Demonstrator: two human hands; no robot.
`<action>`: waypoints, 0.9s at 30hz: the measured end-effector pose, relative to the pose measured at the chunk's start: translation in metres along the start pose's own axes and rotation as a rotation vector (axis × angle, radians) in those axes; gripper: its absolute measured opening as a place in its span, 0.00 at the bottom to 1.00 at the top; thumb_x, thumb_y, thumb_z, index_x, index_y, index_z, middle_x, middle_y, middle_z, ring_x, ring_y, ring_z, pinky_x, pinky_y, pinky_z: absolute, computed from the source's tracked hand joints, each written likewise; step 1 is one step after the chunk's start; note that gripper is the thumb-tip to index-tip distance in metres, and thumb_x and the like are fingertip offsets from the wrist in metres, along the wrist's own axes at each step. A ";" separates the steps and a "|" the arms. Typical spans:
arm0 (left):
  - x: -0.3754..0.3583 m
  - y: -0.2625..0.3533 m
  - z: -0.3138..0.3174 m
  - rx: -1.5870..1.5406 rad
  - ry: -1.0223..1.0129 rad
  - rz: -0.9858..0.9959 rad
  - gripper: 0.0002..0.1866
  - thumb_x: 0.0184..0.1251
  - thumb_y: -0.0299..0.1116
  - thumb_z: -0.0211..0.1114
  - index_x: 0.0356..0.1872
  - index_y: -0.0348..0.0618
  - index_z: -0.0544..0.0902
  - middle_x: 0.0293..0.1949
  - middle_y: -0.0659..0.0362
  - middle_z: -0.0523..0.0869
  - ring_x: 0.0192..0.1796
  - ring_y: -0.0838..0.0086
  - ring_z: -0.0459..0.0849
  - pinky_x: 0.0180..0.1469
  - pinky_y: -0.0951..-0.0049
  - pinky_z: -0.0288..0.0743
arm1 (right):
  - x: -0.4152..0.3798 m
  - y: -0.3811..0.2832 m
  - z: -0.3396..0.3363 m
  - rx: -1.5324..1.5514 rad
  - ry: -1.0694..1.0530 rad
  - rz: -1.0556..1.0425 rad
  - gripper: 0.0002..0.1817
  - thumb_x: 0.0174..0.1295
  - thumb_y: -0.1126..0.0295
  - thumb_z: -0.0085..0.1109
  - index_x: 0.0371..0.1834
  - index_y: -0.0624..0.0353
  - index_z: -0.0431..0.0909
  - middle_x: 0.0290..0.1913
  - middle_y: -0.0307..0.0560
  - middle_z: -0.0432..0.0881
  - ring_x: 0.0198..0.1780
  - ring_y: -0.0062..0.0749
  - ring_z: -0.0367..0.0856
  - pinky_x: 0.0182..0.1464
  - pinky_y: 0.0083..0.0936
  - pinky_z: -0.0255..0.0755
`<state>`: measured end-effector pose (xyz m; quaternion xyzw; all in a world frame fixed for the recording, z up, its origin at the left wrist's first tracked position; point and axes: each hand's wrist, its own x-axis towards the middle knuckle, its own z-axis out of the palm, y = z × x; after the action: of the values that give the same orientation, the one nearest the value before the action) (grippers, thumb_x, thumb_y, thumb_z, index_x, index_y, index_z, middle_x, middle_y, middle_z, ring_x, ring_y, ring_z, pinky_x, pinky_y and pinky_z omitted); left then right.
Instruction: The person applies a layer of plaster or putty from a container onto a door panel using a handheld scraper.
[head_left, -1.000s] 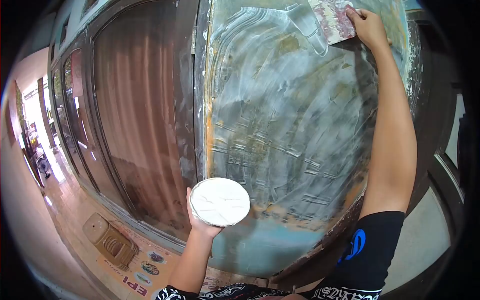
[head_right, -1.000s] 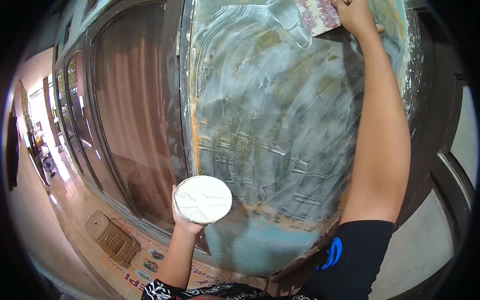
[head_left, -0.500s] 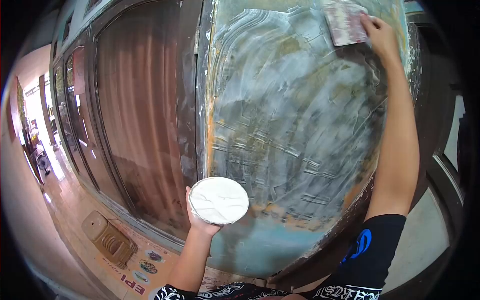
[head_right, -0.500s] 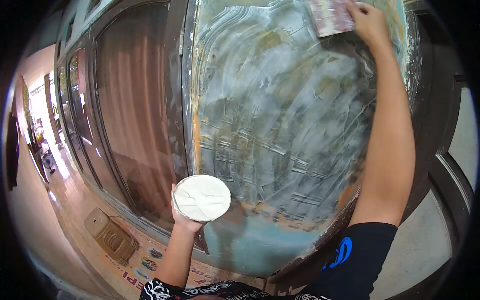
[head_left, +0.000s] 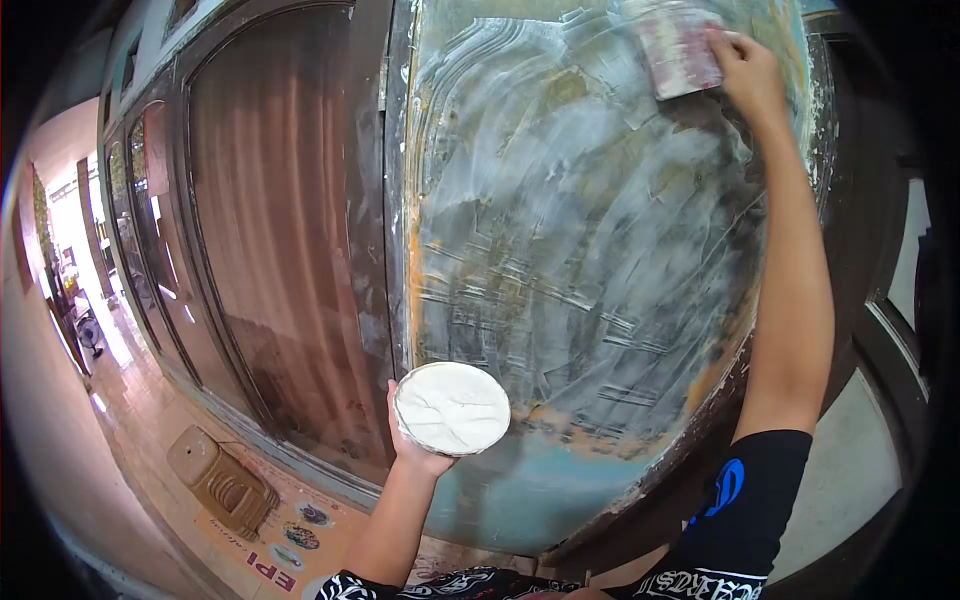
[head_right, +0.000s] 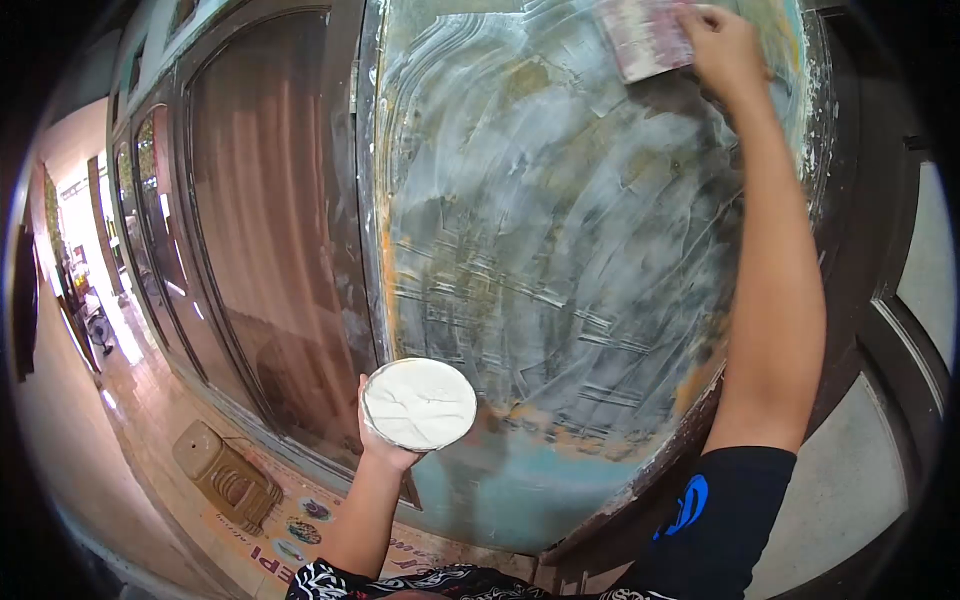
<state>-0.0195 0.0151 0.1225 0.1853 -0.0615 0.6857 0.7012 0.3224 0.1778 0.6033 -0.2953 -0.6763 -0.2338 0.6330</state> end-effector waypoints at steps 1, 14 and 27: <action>0.002 -0.002 0.001 0.008 0.027 0.006 0.44 0.69 0.70 0.45 0.71 0.42 0.70 0.69 0.44 0.74 0.68 0.42 0.74 0.69 0.39 0.67 | -0.018 -0.036 0.011 -0.150 -0.057 -0.005 0.25 0.66 0.43 0.59 0.48 0.53 0.87 0.41 0.45 0.89 0.45 0.34 0.85 0.57 0.51 0.65; 0.005 0.000 -0.001 0.013 -0.011 0.038 0.43 0.70 0.69 0.45 0.70 0.41 0.70 0.68 0.45 0.75 0.67 0.43 0.74 0.68 0.39 0.68 | -0.001 0.025 -0.039 -0.233 0.137 0.300 0.30 0.66 0.40 0.56 0.51 0.56 0.86 0.47 0.54 0.88 0.53 0.46 0.84 0.59 0.44 0.70; 0.006 0.006 -0.003 -0.012 0.046 0.076 0.43 0.69 0.70 0.46 0.70 0.43 0.71 0.69 0.45 0.74 0.67 0.43 0.74 0.68 0.38 0.67 | -0.011 0.030 -0.056 -0.357 0.171 0.275 0.28 0.64 0.40 0.59 0.49 0.54 0.87 0.46 0.52 0.88 0.49 0.43 0.85 0.55 0.52 0.68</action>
<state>-0.0260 0.0222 0.1226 0.1629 -0.0564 0.7156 0.6769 0.3839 0.1597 0.5961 -0.4710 -0.5215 -0.2855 0.6517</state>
